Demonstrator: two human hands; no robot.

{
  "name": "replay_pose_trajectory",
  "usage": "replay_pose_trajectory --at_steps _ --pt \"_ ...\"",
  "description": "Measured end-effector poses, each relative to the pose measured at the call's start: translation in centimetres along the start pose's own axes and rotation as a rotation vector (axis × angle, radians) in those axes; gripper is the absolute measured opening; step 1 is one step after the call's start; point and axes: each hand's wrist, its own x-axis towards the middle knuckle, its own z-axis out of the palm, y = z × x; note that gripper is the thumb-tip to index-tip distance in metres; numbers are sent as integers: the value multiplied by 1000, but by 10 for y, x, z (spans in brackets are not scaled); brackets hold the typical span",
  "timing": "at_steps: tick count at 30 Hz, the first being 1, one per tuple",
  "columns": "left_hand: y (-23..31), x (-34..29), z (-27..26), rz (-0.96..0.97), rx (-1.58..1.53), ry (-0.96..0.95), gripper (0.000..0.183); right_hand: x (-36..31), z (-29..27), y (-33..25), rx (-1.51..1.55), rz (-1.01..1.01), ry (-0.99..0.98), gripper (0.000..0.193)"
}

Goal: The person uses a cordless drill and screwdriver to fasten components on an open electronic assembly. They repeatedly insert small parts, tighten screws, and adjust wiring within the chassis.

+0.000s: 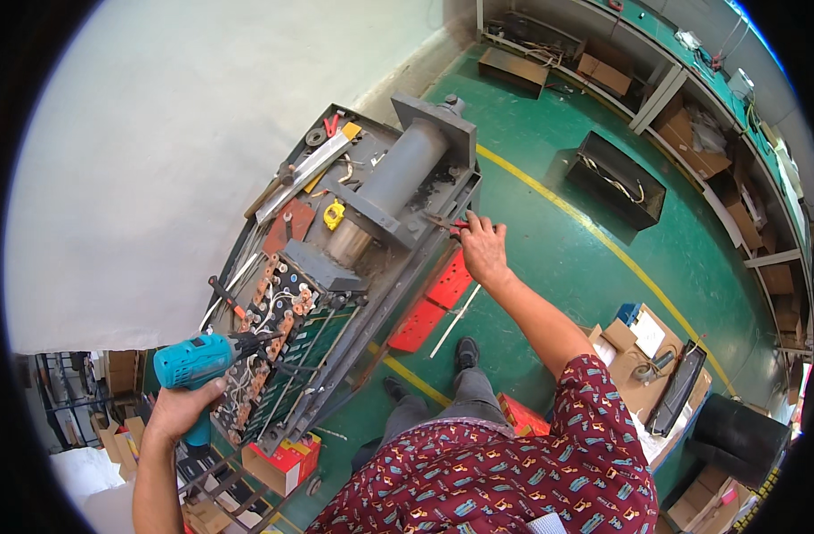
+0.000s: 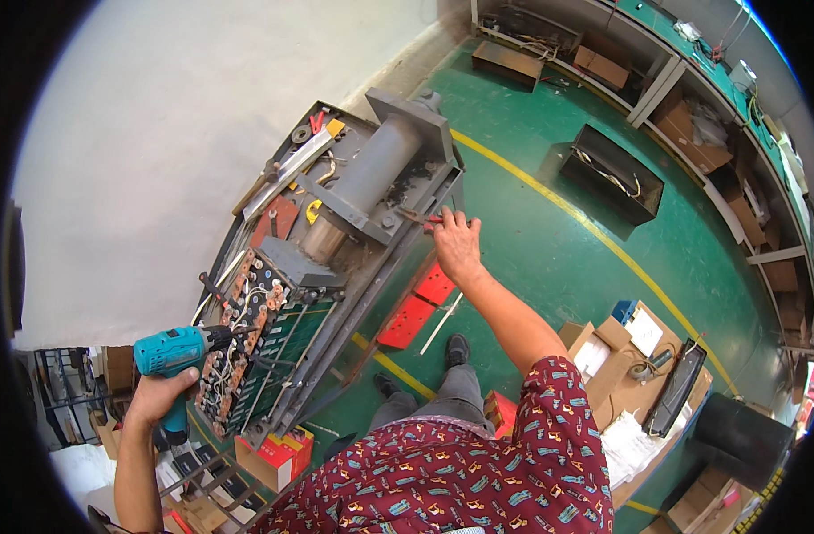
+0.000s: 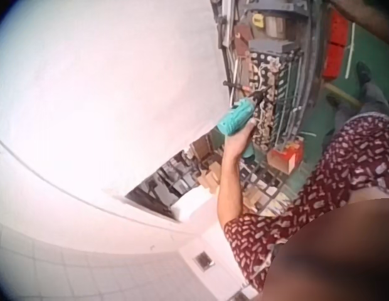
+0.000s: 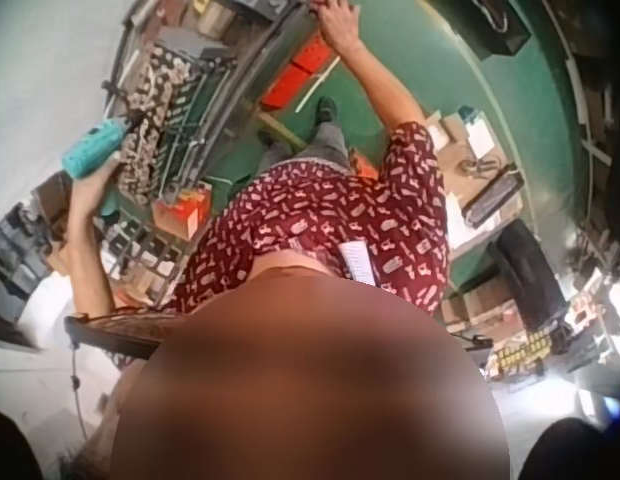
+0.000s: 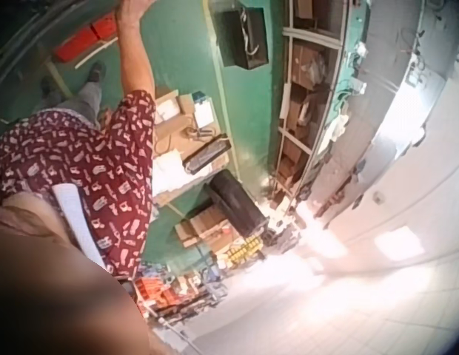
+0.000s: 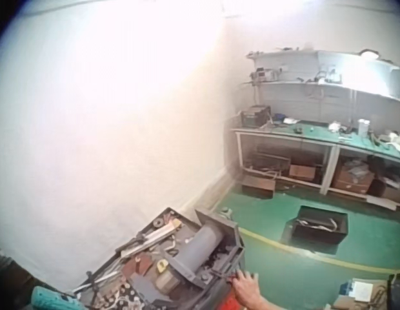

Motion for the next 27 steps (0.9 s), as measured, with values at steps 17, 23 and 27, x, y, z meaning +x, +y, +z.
replay_pose_trajectory --at_steps 17,23,27 --pt "0 -9 10 102 81 -27 31 -6 5 -3 -2 36 53 19" --pt "-10 -4 5 425 159 -74 37 -61 -80 -37 1264 379 -439 21" --pt "-36 -11 1 415 171 -67 47 -104 -152 -91 1465 351 -783 19"
